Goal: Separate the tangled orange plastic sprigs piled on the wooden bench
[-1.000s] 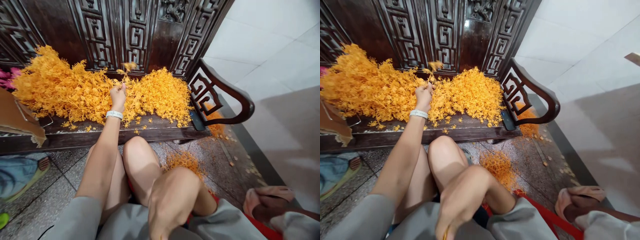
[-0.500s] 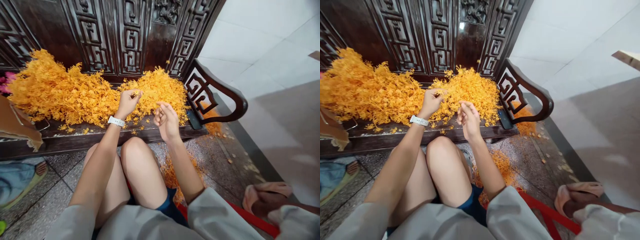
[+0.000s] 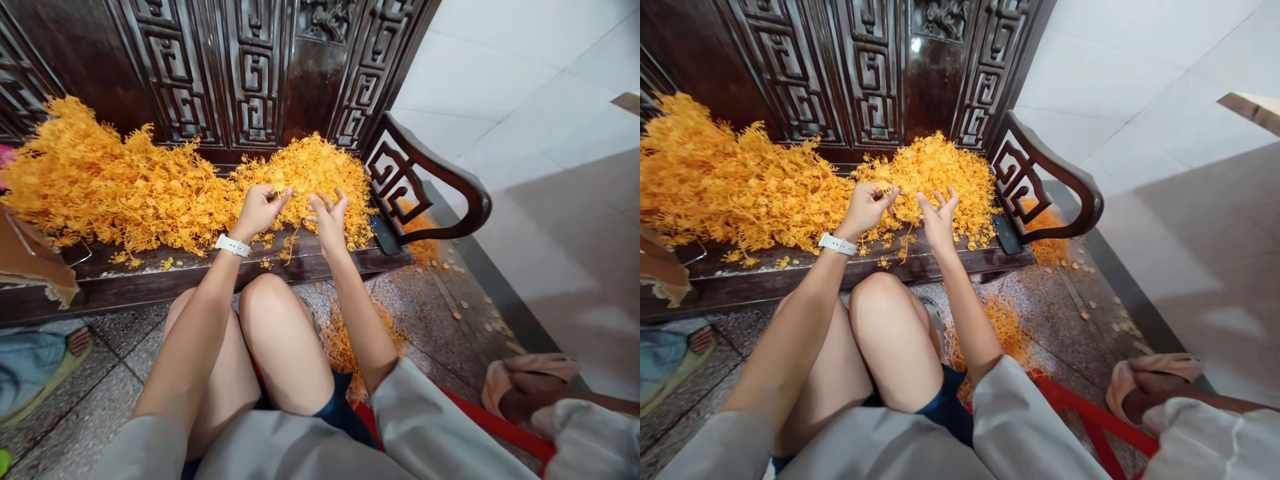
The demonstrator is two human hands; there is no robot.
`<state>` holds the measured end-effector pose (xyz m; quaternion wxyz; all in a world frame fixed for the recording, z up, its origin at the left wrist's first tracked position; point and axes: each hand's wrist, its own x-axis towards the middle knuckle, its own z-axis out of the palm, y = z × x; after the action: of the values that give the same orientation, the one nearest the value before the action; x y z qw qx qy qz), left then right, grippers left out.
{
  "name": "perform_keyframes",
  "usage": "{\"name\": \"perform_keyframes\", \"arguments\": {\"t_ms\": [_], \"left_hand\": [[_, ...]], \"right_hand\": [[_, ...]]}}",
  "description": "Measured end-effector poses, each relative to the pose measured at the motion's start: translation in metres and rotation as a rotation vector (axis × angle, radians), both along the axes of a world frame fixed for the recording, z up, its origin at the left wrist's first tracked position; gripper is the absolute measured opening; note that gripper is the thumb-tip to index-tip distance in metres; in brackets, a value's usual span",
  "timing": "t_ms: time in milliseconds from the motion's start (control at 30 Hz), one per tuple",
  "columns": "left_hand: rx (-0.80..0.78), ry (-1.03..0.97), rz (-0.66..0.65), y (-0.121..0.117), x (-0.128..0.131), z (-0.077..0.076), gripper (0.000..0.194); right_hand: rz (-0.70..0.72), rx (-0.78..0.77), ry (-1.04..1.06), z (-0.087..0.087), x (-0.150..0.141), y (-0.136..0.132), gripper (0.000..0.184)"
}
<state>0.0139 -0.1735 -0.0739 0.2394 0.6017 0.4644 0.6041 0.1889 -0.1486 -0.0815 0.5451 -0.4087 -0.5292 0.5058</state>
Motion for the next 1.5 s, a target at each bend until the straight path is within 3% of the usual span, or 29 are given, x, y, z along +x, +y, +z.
{"name": "perform_keyframes", "arguments": {"t_ms": [200,400,500,600,833,967,1100,1267,1400,1500], "left_hand": [[0.01,-0.01,-0.053,0.0,-0.001,0.0,0.06],[-0.05,-0.151,-0.158,-0.003,0.003,0.007,0.059],[-0.044,-0.203,-0.12,-0.001,0.003,0.007,0.056],[-0.031,-0.213,-0.085,0.004,0.005,0.003,0.057],[-0.112,-0.381,-0.005,0.01,0.004,-0.003,0.052],[-0.102,-0.295,0.032,0.009,-0.001,-0.003,0.055],[-0.086,-0.178,0.046,0.009,0.0,-0.002,0.066],[-0.073,0.011,-0.008,0.002,0.008,0.0,0.071],[-0.083,0.057,-0.065,0.0,0.011,-0.001,0.067],[-0.049,0.023,0.031,0.004,0.003,-0.004,0.053]], "right_hand": [[-0.103,0.232,-0.221,-0.006,0.005,-0.001,0.065],[-0.347,0.498,-0.61,-0.002,0.016,0.007,0.029],[-0.276,0.495,-0.825,-0.008,0.022,0.01,0.014],[-0.159,0.448,-0.923,-0.018,0.022,0.01,0.013],[0.04,0.175,-0.807,-0.029,0.021,0.016,0.03],[0.033,0.238,-0.472,-0.025,0.023,0.015,0.029],[-0.045,0.302,-0.257,-0.001,0.02,0.003,0.025],[0.099,0.359,-0.325,0.025,0.01,-0.012,0.038],[0.054,0.407,-0.409,0.02,0.008,-0.007,0.043],[-0.03,0.369,-0.432,0.014,0.015,-0.006,0.047]]}}
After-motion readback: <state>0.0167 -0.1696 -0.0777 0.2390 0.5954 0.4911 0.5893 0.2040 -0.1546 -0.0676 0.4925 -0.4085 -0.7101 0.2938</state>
